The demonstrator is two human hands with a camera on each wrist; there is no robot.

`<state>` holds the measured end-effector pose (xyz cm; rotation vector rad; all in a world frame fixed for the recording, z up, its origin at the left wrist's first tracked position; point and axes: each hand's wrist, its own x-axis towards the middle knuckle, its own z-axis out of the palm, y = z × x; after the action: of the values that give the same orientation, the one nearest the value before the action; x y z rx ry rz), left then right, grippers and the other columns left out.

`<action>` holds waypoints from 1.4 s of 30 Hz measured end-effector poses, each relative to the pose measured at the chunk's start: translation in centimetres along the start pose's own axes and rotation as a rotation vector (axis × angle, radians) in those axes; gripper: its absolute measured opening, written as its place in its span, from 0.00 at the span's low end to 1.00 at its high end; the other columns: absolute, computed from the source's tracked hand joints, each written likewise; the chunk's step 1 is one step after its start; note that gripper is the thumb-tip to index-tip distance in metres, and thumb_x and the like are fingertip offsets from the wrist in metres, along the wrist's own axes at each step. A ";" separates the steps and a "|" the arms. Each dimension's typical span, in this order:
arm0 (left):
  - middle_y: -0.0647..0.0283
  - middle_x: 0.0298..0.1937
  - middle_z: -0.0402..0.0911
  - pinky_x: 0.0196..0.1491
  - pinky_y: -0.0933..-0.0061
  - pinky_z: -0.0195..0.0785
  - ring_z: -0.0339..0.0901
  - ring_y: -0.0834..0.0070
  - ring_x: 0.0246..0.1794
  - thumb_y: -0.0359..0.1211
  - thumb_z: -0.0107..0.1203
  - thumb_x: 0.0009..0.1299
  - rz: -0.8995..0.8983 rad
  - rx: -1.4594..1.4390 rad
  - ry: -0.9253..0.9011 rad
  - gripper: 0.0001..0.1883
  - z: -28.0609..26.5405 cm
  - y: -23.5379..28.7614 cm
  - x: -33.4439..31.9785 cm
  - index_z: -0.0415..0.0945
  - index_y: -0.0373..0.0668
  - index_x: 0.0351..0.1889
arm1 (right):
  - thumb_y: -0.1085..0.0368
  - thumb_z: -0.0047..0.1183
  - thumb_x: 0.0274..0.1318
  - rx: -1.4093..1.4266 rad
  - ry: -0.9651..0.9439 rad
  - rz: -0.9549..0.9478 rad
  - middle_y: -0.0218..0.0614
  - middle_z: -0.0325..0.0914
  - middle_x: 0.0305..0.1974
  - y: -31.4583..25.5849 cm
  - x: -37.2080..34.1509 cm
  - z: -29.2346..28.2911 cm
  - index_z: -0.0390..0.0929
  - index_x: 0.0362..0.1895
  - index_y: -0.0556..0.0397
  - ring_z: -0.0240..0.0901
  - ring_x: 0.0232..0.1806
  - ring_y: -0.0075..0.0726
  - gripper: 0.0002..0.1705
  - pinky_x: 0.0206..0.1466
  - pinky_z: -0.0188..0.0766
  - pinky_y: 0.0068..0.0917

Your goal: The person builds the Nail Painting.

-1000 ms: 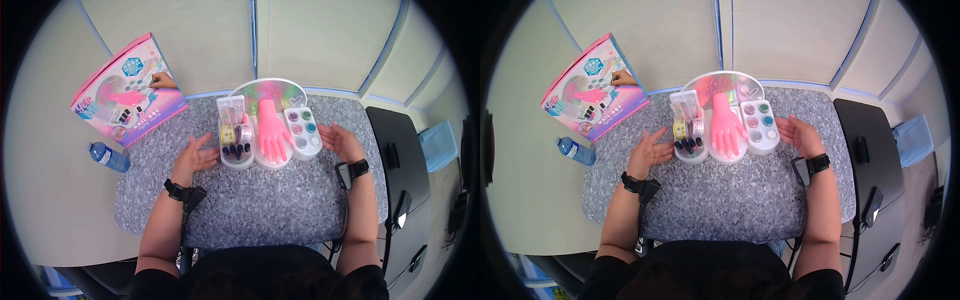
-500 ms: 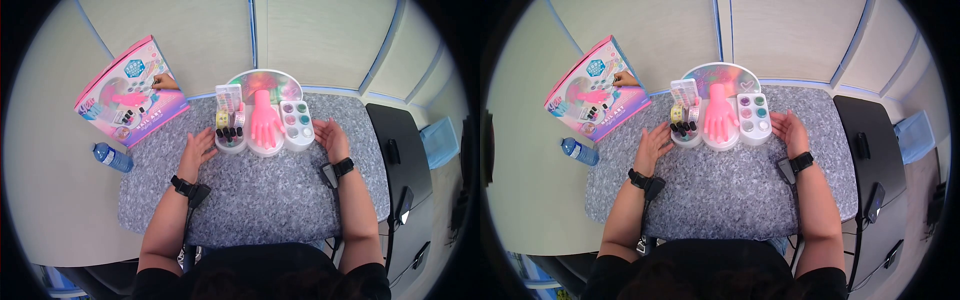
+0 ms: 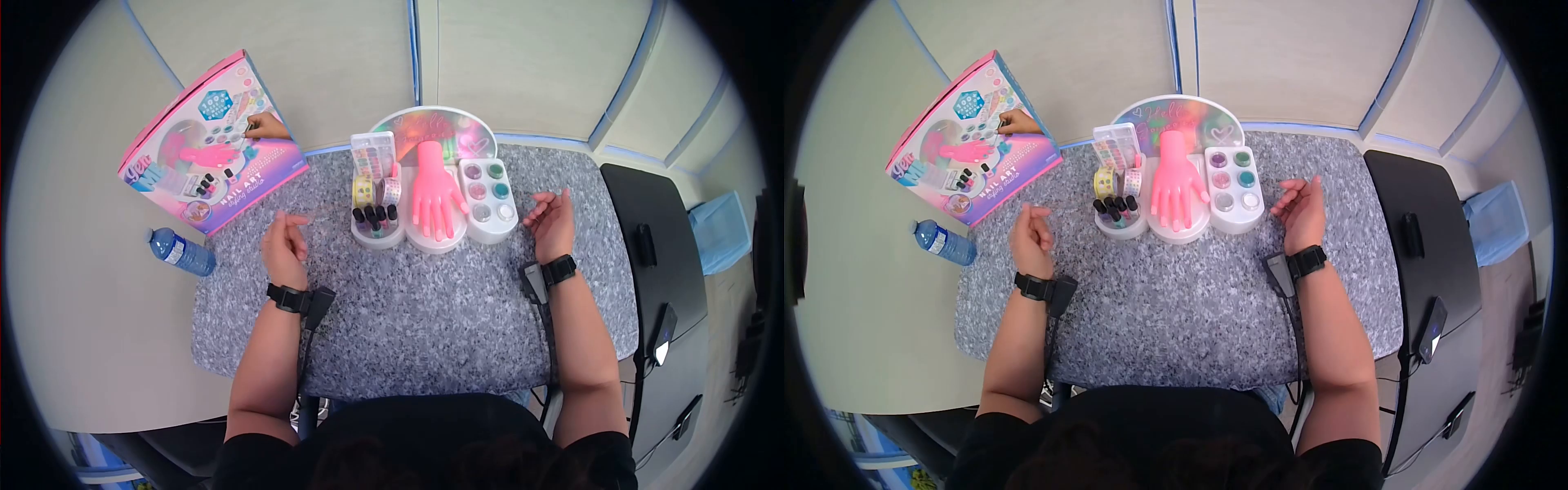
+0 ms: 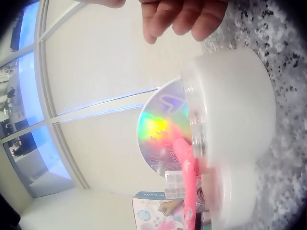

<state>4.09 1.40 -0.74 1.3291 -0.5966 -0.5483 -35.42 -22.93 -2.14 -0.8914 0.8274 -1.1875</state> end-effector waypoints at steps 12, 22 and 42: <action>0.73 0.14 0.63 0.21 0.77 0.47 0.55 0.86 0.14 0.46 0.50 0.89 0.095 -0.075 0.119 0.25 1.1 0.2 -0.1 0.80 0.41 0.32 | 0.37 0.36 0.86 0.073 0.029 -0.027 0.22 0.52 0.19 -0.5 -0.3 0.8 0.65 0.24 0.44 0.48 0.21 0.25 0.35 0.28 0.50 0.28; 0.75 0.15 0.60 0.20 0.76 0.44 0.51 0.85 0.13 0.47 0.51 0.89 0.076 -0.069 0.097 0.23 0.6 -0.5 0.4 0.78 0.43 0.34 | 0.41 0.43 0.84 0.282 0.119 -0.187 0.22 0.56 0.21 -3.8 2.6 -3.9 0.67 0.26 0.43 0.50 0.21 0.25 0.30 0.26 0.48 0.29; 0.76 0.17 0.60 0.21 0.75 0.46 0.52 0.85 0.13 0.49 0.53 0.87 -0.123 -0.247 0.078 0.19 0.2 -1.2 0.9 0.76 0.46 0.39 | 0.40 0.73 0.56 -1.613 1.082 0.333 0.44 0.78 0.72 -13.5 0.0 -21.2 0.84 0.67 0.43 0.67 0.78 0.60 0.39 0.75 0.68 0.64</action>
<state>4.55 0.47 -1.83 1.1518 -0.3710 -0.6462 -59.87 -27.72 1.07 -1.1801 2.8777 -0.4011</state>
